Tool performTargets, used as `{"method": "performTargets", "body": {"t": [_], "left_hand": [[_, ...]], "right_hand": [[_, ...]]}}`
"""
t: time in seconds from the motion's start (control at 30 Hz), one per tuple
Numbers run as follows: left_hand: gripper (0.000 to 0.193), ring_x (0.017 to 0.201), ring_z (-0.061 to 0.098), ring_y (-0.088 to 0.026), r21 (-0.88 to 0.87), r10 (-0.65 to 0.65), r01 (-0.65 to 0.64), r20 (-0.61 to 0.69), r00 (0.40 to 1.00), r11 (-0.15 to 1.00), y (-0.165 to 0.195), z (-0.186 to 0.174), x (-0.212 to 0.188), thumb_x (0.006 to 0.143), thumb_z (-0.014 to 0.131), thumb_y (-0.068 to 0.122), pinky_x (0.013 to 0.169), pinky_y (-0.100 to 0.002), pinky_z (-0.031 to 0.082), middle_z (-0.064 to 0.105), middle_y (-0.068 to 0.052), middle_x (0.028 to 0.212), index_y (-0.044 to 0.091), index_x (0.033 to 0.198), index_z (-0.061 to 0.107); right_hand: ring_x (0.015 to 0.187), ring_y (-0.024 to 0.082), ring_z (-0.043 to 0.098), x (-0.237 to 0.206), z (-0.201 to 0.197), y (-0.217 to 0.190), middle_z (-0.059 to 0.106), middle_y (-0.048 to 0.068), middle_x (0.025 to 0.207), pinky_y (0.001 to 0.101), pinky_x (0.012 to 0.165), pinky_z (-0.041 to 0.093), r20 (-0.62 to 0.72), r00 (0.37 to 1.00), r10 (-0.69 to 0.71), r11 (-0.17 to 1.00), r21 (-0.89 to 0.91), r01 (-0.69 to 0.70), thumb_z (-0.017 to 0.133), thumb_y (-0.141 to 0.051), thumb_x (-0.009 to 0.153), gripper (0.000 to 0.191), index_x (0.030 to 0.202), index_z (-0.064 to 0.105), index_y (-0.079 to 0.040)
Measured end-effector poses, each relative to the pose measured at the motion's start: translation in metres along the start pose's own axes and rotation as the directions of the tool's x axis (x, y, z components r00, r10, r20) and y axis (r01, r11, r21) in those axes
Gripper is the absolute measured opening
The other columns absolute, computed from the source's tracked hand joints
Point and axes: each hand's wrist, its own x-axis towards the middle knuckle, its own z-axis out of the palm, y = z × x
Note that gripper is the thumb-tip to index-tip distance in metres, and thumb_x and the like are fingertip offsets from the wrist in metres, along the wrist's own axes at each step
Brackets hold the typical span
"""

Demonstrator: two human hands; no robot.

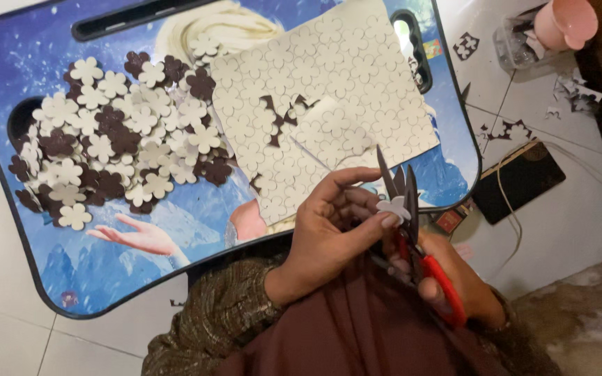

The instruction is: The person uses red-handled scissors to cut flower-shaped pieces from a white sheet with pre-drawn outlines. They hold the sheet with the left hand and cut along the curves with the right hand, placing finished pieces onto a growing pile on the table.

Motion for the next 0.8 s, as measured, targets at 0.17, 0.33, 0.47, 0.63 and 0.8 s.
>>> {"method": "performTargets", "body": {"t": [0.17,0.33,0.47,0.63,0.8], "left_hand": [[0.054,0.101,0.067,-0.011,0.102,0.015,-0.014,-0.01,1.0,0.995,0.0016,0.0011,0.0021,0.095,0.076,0.002,0.089,-0.026,0.058,0.069,-0.007,0.109,0.0,0.143,0.052],[0.051,0.101,0.069,-0.01,0.117,0.102,-0.096,-0.044,0.994,0.988,-0.001,0.0019,0.0047,0.097,0.076,0.004,0.089,-0.025,0.06,0.069,-0.006,0.108,0.001,0.142,0.052],[0.047,0.096,0.071,-0.011,0.136,0.062,-0.057,-0.028,0.998,0.989,-0.0017,0.0,0.0053,0.098,0.076,0.003,0.083,-0.024,0.06,0.071,-0.009,0.105,-0.001,0.14,0.055],[0.047,0.095,0.071,-0.012,0.019,-0.027,0.027,-0.024,0.999,0.999,-0.0042,0.0039,0.004,0.096,0.076,0.002,0.081,-0.025,0.06,0.072,-0.01,0.103,-0.002,0.138,0.056],[0.045,0.095,0.071,-0.013,0.074,-0.035,0.036,-0.012,0.999,0.997,-0.0048,0.0038,0.0055,0.096,0.076,0.0,0.081,-0.026,0.062,0.074,-0.013,0.103,-0.005,0.136,0.056]], "right_hand": [[0.068,0.01,0.047,-0.0035,-0.0035,-0.0005,0.048,0.001,0.079,0.0269,0.058,0.042,0.025,1.0,0.009,1.0,0.022,-0.01,0.046,-0.103,0.065,0.107,0.098,0.055,-0.002],[0.065,0.01,0.05,-0.0021,-0.0059,0.0036,0.05,0.0,0.076,0.026,0.056,0.045,0.055,0.998,0.024,1.0,-0.014,-0.023,0.045,-0.103,0.065,0.107,0.101,0.057,-0.003],[0.066,0.01,0.051,-0.0023,-0.0041,0.0043,0.051,0.0,0.077,0.0249,0.055,0.045,0.021,1.0,0.008,1.0,-0.03,-0.008,0.041,-0.104,0.066,0.108,0.101,0.057,-0.003],[0.065,0.01,0.049,-0.0005,-0.0016,0.002,0.05,0.001,0.077,0.0253,0.054,0.042,-0.01,1.0,0.003,1.0,-0.014,-0.003,0.041,-0.105,0.064,0.109,0.099,0.054,-0.002],[0.065,0.009,0.049,0.001,-0.0001,0.0017,0.05,0.0,0.076,0.025,0.054,0.042,-0.03,0.999,-0.013,0.998,-0.061,0.011,0.038,-0.105,0.065,0.11,0.099,0.055,-0.003]]}}
